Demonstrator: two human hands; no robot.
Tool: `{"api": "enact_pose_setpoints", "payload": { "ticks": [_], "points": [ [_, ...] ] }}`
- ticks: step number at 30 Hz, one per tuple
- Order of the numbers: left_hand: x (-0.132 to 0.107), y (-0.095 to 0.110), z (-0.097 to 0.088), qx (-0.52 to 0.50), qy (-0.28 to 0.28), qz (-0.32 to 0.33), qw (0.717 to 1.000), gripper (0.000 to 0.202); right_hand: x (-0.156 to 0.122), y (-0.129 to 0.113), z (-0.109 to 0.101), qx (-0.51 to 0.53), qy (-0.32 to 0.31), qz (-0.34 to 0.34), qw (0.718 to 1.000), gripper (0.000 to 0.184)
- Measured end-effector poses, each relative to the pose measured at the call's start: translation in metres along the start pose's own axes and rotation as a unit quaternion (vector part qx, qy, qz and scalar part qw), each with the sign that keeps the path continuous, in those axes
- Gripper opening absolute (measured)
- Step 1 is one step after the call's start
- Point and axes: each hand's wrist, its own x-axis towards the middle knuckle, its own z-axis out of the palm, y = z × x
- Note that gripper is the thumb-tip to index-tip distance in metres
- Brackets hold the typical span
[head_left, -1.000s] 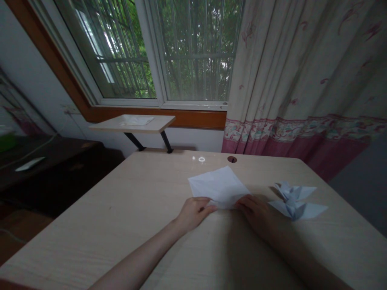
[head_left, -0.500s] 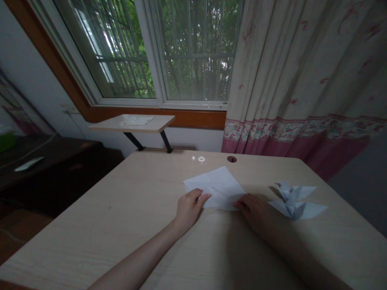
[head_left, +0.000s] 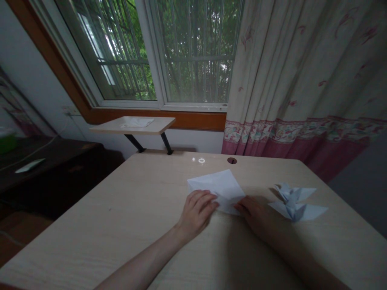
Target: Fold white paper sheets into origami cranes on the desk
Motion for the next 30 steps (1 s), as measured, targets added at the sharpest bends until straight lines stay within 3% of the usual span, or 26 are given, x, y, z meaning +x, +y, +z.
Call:
{"api": "enact_pose_setpoints", "payload": {
  "ticks": [2,6,10,22,30],
  "points": [
    [0.000,0.002,0.000,0.016,-0.047,0.028,0.998,0.022,0.000,-0.002,-0.001,0.006,-0.006,0.004,1.000,0.027],
    [0.002,0.002,0.001,0.029,-0.156,0.018,0.987,0.034,0.002,-0.001,0.002,0.007,-0.004,-0.015,1.000,0.023],
    [0.006,0.000,0.001,0.024,-0.213,0.010,0.977,0.040,0.003,-0.003,0.002,0.005,0.012,-0.025,1.000,0.023],
    [0.008,0.001,0.004,0.026,-0.259,-0.023,0.965,0.038,0.000,0.006,0.018,0.033,0.033,-0.036,0.998,0.025],
    [0.011,0.000,0.001,-0.009,-0.272,0.035,0.962,0.036,-0.001,0.014,0.028,0.018,0.035,-0.045,0.998,0.032]
  ]
}}
